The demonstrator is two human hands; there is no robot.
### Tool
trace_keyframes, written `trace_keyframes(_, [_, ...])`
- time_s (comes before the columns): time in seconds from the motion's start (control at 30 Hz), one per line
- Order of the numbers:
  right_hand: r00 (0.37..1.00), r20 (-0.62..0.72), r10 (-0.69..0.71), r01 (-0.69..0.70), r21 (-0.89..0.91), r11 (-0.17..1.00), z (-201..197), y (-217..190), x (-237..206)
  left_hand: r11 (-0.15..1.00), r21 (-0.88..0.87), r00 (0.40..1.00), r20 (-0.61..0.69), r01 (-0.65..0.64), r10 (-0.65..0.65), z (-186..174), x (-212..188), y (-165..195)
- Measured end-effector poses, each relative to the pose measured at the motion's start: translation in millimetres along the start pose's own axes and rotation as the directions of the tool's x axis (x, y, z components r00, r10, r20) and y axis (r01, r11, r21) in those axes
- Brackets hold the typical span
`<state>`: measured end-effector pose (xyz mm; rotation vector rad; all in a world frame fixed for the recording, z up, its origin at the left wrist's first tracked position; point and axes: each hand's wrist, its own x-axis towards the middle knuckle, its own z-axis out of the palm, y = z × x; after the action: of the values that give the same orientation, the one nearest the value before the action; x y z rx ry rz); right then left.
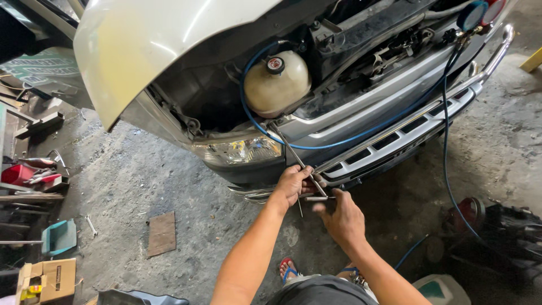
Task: The person works under the hood of a white car, manipulating a blue hose connected to the engine bay and using a T-handle wrench to tighten a fitting. The person then moves to the interior of the vehicle to wipe the driver's seat with a cloth.
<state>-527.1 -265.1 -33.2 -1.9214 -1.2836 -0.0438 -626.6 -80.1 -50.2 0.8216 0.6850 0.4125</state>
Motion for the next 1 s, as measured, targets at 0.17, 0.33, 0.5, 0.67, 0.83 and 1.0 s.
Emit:
trace_keyframes(0.17, [0.690,0.463,0.556,-0.724,0.419,0.549,38.1,9.0,10.4,0.999,-0.026,0.998,-0.060,0.031,-0.032,6.6,-1.4,1.4])
trace_keyframes(0.33, [0.713,0.423,0.559,-0.695,0.324,0.642,15.5,-0.5,3.5,0.998,0.008,0.997,-0.059,0.059,-0.059,6.1,-9.1,12.9])
trace_keyframes(0.5, [0.982,0.158,0.105,-0.096,-0.064,0.993,-25.3,-26.6,11.4,0.995,0.058,0.993,-0.091,0.083,-0.077,1.6,-12.5,10.9])
trace_keyframes(0.67, [0.981,0.135,-0.140,0.144,-0.025,0.989,-15.1,-18.3,8.9,0.994,0.101,0.998,-0.042,0.042,-0.038,-9.7,-6.3,0.9])
trace_keyframes(0.83, [0.735,0.413,0.537,-0.674,0.367,0.641,42.6,10.0,-0.4,0.994,0.093,0.995,-0.081,0.059,-0.052,-12.7,2.7,-9.2])
trace_keyframes(1.0, [0.612,0.492,0.620,-0.775,0.212,0.596,41.9,20.3,-6.2,0.990,0.125,0.994,-0.086,0.073,-0.062,-15.7,1.9,-3.3])
